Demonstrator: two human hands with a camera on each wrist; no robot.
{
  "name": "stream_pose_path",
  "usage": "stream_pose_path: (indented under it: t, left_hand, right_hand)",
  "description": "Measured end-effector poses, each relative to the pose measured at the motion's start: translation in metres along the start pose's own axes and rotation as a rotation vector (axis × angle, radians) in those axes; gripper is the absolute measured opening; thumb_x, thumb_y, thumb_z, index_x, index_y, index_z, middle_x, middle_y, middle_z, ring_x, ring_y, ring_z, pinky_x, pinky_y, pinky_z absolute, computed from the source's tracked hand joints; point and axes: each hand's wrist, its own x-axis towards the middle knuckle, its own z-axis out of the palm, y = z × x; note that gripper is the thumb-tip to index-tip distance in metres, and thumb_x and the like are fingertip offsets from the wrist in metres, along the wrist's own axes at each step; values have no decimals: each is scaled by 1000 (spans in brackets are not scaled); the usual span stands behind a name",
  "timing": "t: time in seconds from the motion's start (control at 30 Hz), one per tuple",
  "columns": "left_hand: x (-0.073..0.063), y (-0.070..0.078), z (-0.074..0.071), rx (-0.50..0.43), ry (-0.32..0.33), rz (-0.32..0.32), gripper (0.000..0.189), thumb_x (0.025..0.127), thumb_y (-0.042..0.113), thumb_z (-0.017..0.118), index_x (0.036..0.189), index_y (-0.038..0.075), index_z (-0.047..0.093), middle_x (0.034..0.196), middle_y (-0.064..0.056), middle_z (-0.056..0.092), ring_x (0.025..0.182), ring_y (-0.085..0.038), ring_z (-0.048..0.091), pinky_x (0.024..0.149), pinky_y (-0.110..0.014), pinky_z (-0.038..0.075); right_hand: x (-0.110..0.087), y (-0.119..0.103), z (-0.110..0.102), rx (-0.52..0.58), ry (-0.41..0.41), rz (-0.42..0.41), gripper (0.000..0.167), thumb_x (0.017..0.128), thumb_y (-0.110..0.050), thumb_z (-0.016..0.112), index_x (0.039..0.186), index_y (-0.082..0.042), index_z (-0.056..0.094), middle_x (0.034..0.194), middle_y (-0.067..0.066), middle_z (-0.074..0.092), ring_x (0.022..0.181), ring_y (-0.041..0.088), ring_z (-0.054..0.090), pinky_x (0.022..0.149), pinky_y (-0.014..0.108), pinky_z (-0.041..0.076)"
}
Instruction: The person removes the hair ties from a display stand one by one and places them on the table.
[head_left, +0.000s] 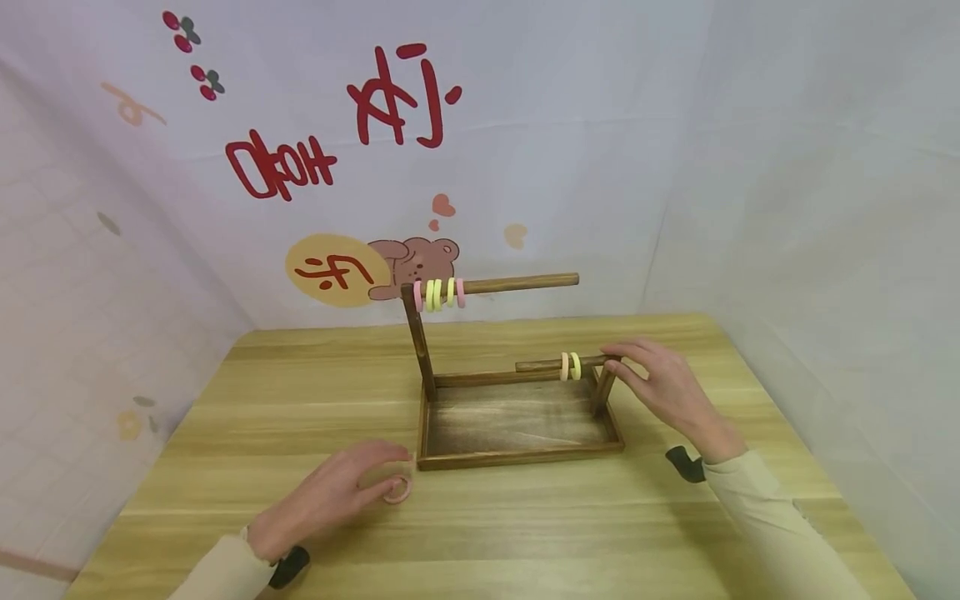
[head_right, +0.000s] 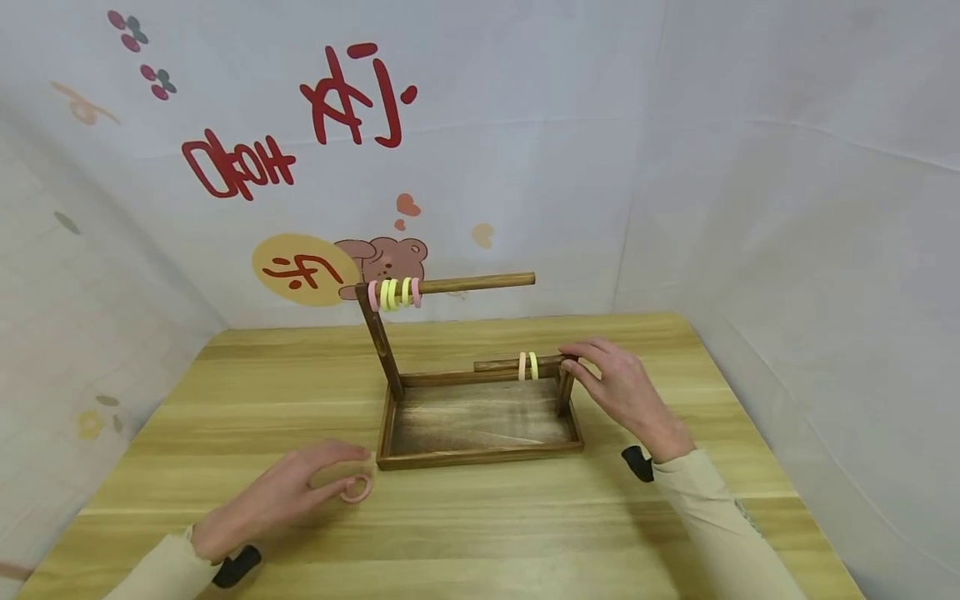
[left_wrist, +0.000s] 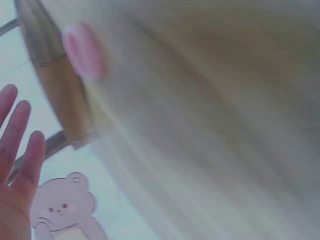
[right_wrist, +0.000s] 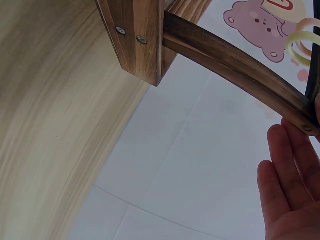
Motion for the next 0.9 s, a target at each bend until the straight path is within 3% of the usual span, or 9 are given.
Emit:
stream_pose_path:
  t: [0.27,0.5,0.7,0.9]
  left_hand:
    - [25,24,-11,46,192,181,35,91,11,80,124,19,74,123,6,73,115,-18,67,94,-45,57]
    - [59,40,-7,52,346,383,22,104,26,66,120,12,73,118,0,74,113,-21,67,97,-46,54]
    - [95,56,-7,23,411,454,36,109,36,53,120,7,72,120,-6,73,117,-25,66,101,-45,52]
    - [125,70,-1,-29,438,494,26,102,22,69,122,6,72,123,-8,72,120,-29,65,106,-45,49]
  right_hand:
    - [2,-1,-1,3,5,-5,31,85,1,82,115,-4,77,109,9,76,97,30,74,79,48,58]
    - [1,-2,0,5,6,-12,31,84,2,82,114,-3,77,108,9,76,95,30,74,77,48,59]
    - [1,-4,-1,5,12,-4,31,85,2,82,115,-4,76,109,8,76,96,29,74,77,48,58]
    - [0,-4,0,-2,16,-16,31,85,2,82,115,-5,76,108,8,76,94,29,74,75,47,59]
